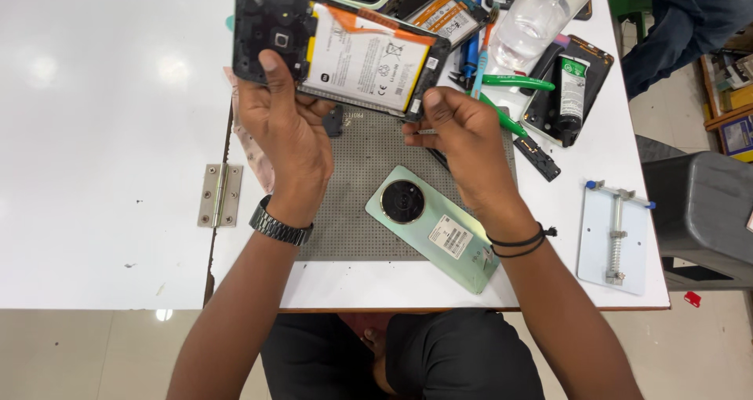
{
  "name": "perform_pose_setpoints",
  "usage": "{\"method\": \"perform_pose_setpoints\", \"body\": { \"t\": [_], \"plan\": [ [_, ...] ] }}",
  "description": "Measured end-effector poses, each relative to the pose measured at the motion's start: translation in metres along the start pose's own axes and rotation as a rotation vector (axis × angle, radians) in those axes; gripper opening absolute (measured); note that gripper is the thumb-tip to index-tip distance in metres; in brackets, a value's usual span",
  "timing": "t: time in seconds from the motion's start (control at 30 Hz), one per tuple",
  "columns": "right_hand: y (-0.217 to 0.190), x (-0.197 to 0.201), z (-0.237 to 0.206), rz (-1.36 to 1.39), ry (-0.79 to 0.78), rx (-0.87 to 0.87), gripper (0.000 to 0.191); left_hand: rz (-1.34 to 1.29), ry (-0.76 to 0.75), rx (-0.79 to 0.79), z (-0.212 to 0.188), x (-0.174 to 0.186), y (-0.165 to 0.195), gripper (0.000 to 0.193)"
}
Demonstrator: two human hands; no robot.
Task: The person pries open the back cover of a smartphone and works on the internal battery with tweezers, repositioning the phone repeatedly. They then take a screen protector film, peel its backing, and apply it to the phone's screen, pressing it down and removing the top layer.
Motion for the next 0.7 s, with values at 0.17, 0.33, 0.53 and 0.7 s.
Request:
{"method": "perform_pose_setpoints", "body": {
  "t": [0.17,0.33,0.53,0.7],
  "plan": [
    [-0.004,-0.002,-0.002,-0.066,-0.002,0.069,0.023,-0.117,0.040,0.071,-0.005,0.004,-0.009,0.041],
    [-0.006,0.009,-0.002,-0.086,0.131,0.137,0.017,-0.141,-0.035,0.116,-0.011,-0.009,-0.016,0.039],
    [-0.025,0.026,-0.005,-0.145,0.200,0.313,0.019,-0.075,-0.175,0.186,-0.003,-0.017,-0.005,0.037],
    [-0.039,0.036,-0.011,-0.151,0.253,0.405,0.028,0.402,-0.215,0.095,-0.004,-0.011,-0.002,0.043]
  ]
}}
Point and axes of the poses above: each hand's wrist, its own z-axis towards the middle knuckle, its own x-axis out of the back of the hand, y = z × x, the point moved 8 cm from there along z, towards the middle knuckle, and after that the axes turned 4 degrees about -z, right-handed, at the moved point
